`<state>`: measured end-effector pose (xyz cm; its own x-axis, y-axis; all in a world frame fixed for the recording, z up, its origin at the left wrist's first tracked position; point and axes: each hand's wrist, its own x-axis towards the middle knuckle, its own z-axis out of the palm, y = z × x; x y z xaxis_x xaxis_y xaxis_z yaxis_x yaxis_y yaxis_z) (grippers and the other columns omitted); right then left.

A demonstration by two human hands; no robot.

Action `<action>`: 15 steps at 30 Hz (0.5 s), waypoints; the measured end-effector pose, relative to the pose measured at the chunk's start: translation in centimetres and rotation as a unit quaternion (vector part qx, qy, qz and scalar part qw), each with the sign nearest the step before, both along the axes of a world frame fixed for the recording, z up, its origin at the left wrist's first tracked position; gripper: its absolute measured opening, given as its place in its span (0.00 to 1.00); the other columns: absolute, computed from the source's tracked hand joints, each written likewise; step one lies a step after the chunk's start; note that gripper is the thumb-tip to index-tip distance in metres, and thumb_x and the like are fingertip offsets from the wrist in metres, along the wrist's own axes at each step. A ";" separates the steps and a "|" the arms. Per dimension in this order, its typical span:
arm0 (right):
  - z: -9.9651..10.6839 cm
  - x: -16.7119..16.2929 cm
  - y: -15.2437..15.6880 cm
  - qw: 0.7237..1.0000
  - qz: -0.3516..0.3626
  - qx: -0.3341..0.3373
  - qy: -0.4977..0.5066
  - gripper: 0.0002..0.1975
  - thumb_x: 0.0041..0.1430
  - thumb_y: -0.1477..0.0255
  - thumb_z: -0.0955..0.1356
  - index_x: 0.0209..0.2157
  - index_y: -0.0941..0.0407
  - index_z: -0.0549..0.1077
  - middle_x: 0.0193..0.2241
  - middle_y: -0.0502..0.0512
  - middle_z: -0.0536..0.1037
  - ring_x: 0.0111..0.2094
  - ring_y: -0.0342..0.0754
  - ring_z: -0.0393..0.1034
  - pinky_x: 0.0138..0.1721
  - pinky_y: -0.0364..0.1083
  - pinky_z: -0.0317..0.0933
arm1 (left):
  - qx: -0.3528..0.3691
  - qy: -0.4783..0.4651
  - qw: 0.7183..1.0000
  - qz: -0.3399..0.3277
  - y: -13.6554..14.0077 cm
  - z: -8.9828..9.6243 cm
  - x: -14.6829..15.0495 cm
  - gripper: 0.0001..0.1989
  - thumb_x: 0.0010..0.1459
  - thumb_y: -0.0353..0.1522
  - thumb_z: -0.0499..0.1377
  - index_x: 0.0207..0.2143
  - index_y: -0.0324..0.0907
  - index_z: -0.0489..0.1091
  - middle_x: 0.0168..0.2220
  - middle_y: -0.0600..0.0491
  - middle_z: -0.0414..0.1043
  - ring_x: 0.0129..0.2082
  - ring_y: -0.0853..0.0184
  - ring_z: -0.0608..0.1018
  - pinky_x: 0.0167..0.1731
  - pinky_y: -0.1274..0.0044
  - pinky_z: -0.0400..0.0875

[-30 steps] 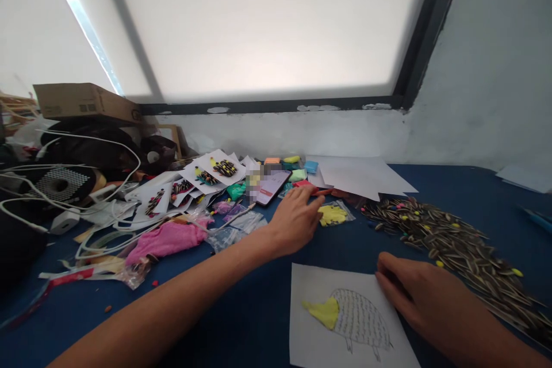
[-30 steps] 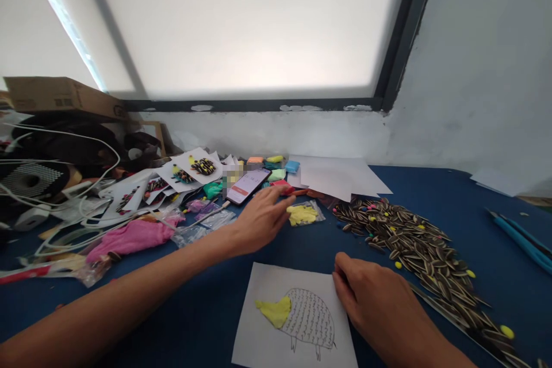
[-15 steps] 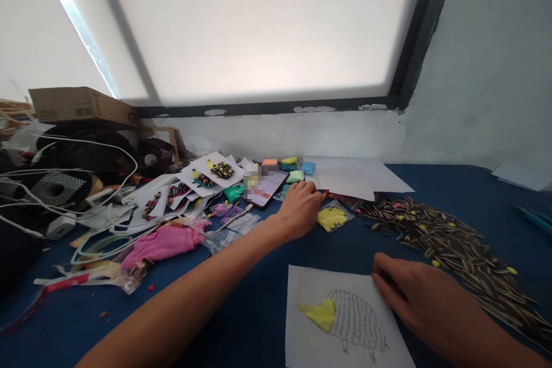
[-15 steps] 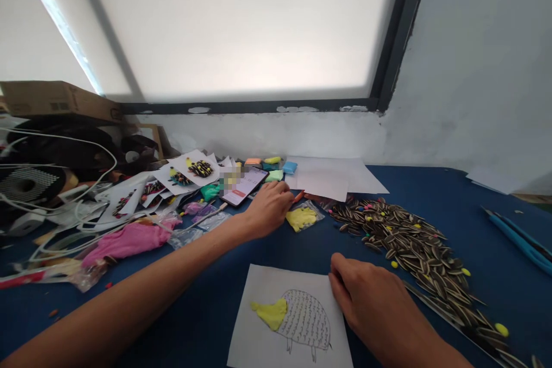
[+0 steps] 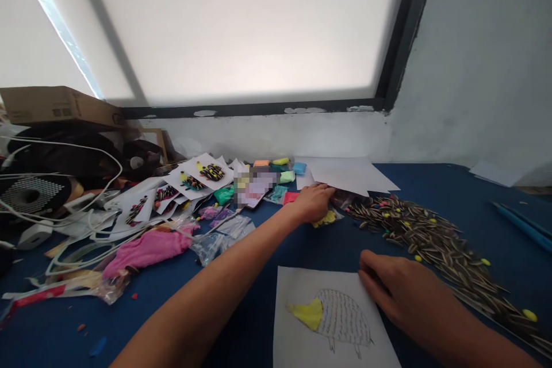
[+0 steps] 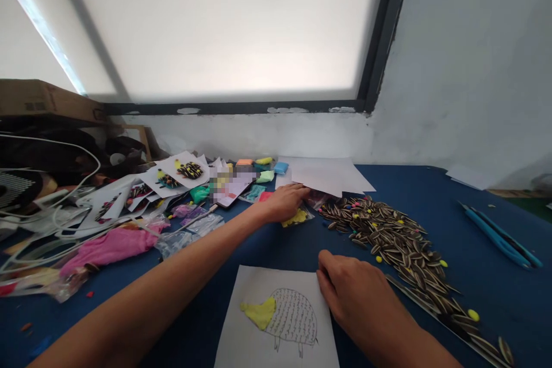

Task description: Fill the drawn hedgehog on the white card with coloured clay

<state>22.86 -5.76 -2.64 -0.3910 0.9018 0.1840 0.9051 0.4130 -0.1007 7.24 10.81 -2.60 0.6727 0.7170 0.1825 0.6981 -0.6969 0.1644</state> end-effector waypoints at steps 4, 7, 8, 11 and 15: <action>0.2 0.0 -0.1 1.000 -0.004 -0.004 -0.008 0.12 0.62 0.73 0.59 0.23 0.53 0.58 0.18 0.48 0.71 0.17 0.45 0.68 0.20 0.43 0.46 | -0.005 -0.031 0.999 0.015 1.0 -0.1 0.5 0.15 0.59 0.26 0.53 0.46 0.40 0.74 0.50 0.45 0.74 0.52 0.56 0.71 0.54 0.66 0.63; 0.3 -0.1 -0.1 1.000 -0.007 -0.007 -0.012 0.12 0.61 0.74 0.60 0.23 0.53 0.58 0.18 0.48 0.71 0.18 0.45 0.68 0.20 0.43 0.46 | -0.011 -0.078 0.997 0.024 1.1 0.4 0.3 0.12 0.59 0.25 0.54 0.39 0.39 0.77 0.44 0.43 0.77 0.51 0.54 0.72 0.54 0.63 0.62; 0.3 -0.1 -0.1 1.000 -0.008 -0.007 -0.012 0.12 0.61 0.74 0.60 0.23 0.53 0.58 0.18 0.48 0.71 0.18 0.45 0.68 0.20 0.43 0.46 | -0.016 -0.096 0.995 0.027 1.1 0.7 0.1 0.12 0.59 0.25 0.53 0.37 0.37 0.77 0.42 0.42 0.77 0.50 0.54 0.73 0.53 0.63 0.63; 0.4 -0.2 -0.1 1.000 -0.008 -0.009 -0.011 0.12 0.62 0.74 0.60 0.23 0.53 0.59 0.18 0.49 0.72 0.18 0.45 0.68 0.20 0.43 0.47 | -0.046 -0.157 0.986 0.020 1.0 1.6 -0.6 0.14 0.62 0.24 0.50 0.40 0.34 0.76 0.39 0.43 0.79 0.44 0.59 0.77 0.46 0.69 0.69; 0.2 -0.2 -0.1 1.000 -0.009 -0.010 -0.007 0.12 0.62 0.74 0.60 0.23 0.53 0.59 0.18 0.49 0.72 0.18 0.45 0.68 0.21 0.43 0.47 | -0.095 -0.218 0.971 -0.013 0.3 2.2 -1.3 0.14 0.64 0.23 0.48 0.43 0.32 0.72 0.37 0.45 0.79 0.35 0.68 0.80 0.36 0.78 0.73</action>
